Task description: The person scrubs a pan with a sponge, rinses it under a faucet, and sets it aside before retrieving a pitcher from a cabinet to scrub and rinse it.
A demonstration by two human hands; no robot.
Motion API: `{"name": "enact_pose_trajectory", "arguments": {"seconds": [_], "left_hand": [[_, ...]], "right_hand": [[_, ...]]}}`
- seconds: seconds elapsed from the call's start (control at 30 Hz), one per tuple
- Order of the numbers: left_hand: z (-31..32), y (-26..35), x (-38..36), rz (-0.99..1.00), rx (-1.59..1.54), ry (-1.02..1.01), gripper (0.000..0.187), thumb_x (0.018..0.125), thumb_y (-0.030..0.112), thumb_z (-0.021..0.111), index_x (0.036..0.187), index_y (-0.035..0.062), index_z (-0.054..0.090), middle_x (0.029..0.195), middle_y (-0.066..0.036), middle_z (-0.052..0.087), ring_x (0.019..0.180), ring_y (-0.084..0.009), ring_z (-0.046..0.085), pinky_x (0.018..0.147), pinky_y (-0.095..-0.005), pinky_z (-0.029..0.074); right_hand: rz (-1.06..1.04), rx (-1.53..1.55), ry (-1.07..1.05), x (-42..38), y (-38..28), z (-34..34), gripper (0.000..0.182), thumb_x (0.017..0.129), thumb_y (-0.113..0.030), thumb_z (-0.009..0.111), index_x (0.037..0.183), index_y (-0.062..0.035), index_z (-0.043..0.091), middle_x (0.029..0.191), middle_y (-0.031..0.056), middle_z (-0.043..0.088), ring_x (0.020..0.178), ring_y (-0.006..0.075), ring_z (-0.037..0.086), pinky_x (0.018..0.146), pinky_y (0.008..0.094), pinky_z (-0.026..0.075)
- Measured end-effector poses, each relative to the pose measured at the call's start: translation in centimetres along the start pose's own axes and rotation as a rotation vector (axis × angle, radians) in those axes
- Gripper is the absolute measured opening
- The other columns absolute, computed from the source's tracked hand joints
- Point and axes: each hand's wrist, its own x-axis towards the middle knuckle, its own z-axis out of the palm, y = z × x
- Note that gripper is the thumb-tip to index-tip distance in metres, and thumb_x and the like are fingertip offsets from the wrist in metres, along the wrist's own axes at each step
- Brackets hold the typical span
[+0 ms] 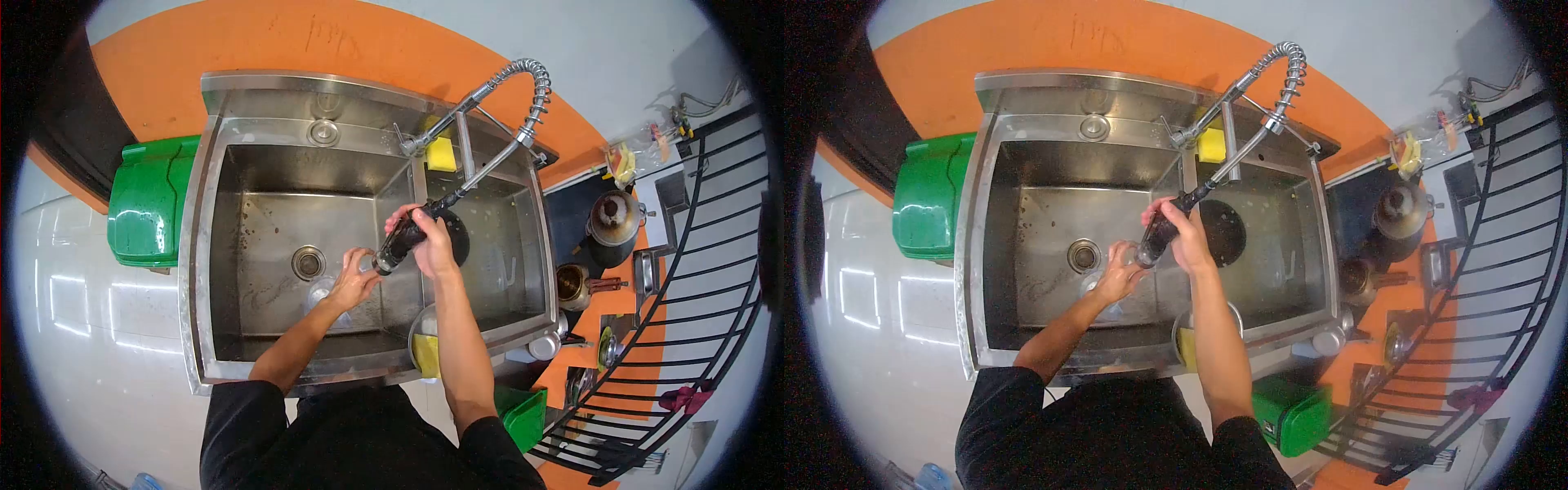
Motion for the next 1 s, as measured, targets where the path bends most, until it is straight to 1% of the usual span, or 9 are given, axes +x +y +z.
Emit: {"name": "enact_pose_trajectory", "arguments": {"seconds": [0.1, 0.27, 0.37, 0.43, 0.53, 0.7, 0.77, 0.87, 1.0], "left_hand": [[0.8, -1.4, -1.4, -0.123, -0.039, -0.087, 0.016, 0.082, 0.013, 0.072, 0.096, 0.0064, 0.067, 0.11, -0.018, 0.056, 0.094, -0.0402, 0.059, 0.084, -0.0452, 0.051], [2.2, -2.9, -2.8, -0.387, -0.155, -0.37, 0.02, 0.088, 0.017, 0.068, 0.105, 0.0091, 0.062, 0.125, -0.018, 0.052, 0.097, -0.0419, 0.06, 0.085, -0.0453, 0.052], [3.8, -3.8, -3.1, -0.669, -0.375, -0.192, 0.032, 0.089, 0.017, 0.066, 0.118, 0.0128, 0.055, 0.125, -0.015, 0.056, 0.1, -0.0373, 0.063, 0.083, -0.0442, 0.051], [4.4, -3.7, -2.7, -1.316, -0.953, 0.146, 0.044, 0.09, 0.025, 0.062, 0.128, 0.009, 0.047, 0.12, -0.015, 0.061, 0.104, -0.0345, 0.062, 0.088, -0.0471, 0.049], [6.3, -5.4, -3.1, -1.705, -1.319, 0.426, 0.057, 0.091, 0.039, 0.054, 0.132, 0.0018, 0.04, 0.118, -0.015, 0.062, 0.108, -0.0319, 0.06, 0.094, -0.0508, 0.046], [8.9, -7.2, -4.1, -1.507, -1.883, 0.333, 0.072, 0.091, 0.058, 0.044, 0.131, -0.0017, 0.041, 0.123, -0.019, 0.057, 0.106, -0.0317, 0.06, 0.097, -0.0491, 0.046], [9.8, -8.3, -4.1, -1.909, -1.853, 0.529, 0.07, 0.09, 0.057, 0.053, 0.129, -0.0013, 0.044, 0.113, -0.018, 0.06, 0.095, -0.0279, 0.062, 0.091, -0.0454, 0.05], [13.9, -11.1, -6.1, -1.72, -1.943, 0.461, 0.059, 0.088, 0.049, 0.065, 0.122, 0.0019, 0.052, 0.104, -0.013, 0.061, 0.087, -0.0221, 0.061, 0.084, -0.0396, 0.053], [8.4, -4.6, -2.4, -1.421, -1.369, 0.003, 0.047, 0.084, 0.034, 0.075, 0.117, 0.0051, 0.058, 0.103, -0.009, 0.061, 0.086, -0.0187, 0.061, 0.084, -0.0357, 0.052]], "right_hand": [[0.047, 0.145, -0.081, 0.8, -0.3, 0.0, 0.038, 0.096, -0.036, 0.053, 0.083, -0.0011, 0.057, 0.083, 0.0132, 0.061, 0.082, 0.0252, 0.061, 0.083, 0.0408, 0.05], [-0.151, -0.108, 0.206, 1.4, 0.7, 2.2, 0.053, 0.098, -0.042, 0.05, 0.061, -0.0047, 0.044, 0.055, 0.0109, 0.048, 0.05, 0.022, 0.051, 0.053, 0.0367, 0.048], [-0.161, -0.123, 0.233, 1.2, 2.2, 2.0, 0.054, 0.097, -0.042, 0.052, 0.06, -0.0048, 0.043, 0.054, 0.0099, 0.047, 0.049, 0.0212, 0.05, 0.053, 0.0361, 0.047], [-0.118, -0.062, 0.24, 0.9, 2.5, 2.3, 0.055, 0.097, -0.043, 0.053, 0.059, -0.0049, 0.043, 0.053, 0.0094, 0.046, 0.047, 0.021, 0.049, 0.052, 0.0358, 0.046], [-0.109, -0.01, 0.23, 0.5, 2.6, 2.6, 0.054, 0.097, -0.042, 0.052, 0.059, -0.0043, 0.043, 0.054, 0.0099, 0.046, 0.047, 0.0215, 0.048, 0.051, 0.0359, 0.045], [-0.116, -0.03, 0.25, -0.6, 2.4, 2.3, 0.054, 0.098, -0.041, 0.052, 0.059, -0.004, 0.042, 0.054, 0.0104, 0.047, 0.046, 0.0217, 0.048, 0.05, 0.0363, 0.045], [-0.115, -0.031, 0.28, -1.1, 2.4, 2.0, 0.054, 0.098, -0.04, 0.052, 0.059, -0.0046, 0.041, 0.054, 0.0103, 0.046, 0.046, 0.0215, 0.048, 0.05, 0.0359, 0.044], [-0.116, -0.029, 0.267, -1.7, 2.3, 1.8, 0.052, 0.098, -0.039, 0.053, 0.06, -0.0047, 0.041, 0.054, 0.01, 0.046, 0.046, 0.0212, 0.048, 0.049, 0.0358, 0.045], [-0.257, -0.026, 0.392, -0.9, 2.5, 0.6, 0.051, 0.098, -0.04, 0.054, 0.063, -0.0046, 0.042, 0.055, 0.0092, 0.047, 0.048, 0.0208, 0.048, 0.049, 0.0358, 0.045]]}}
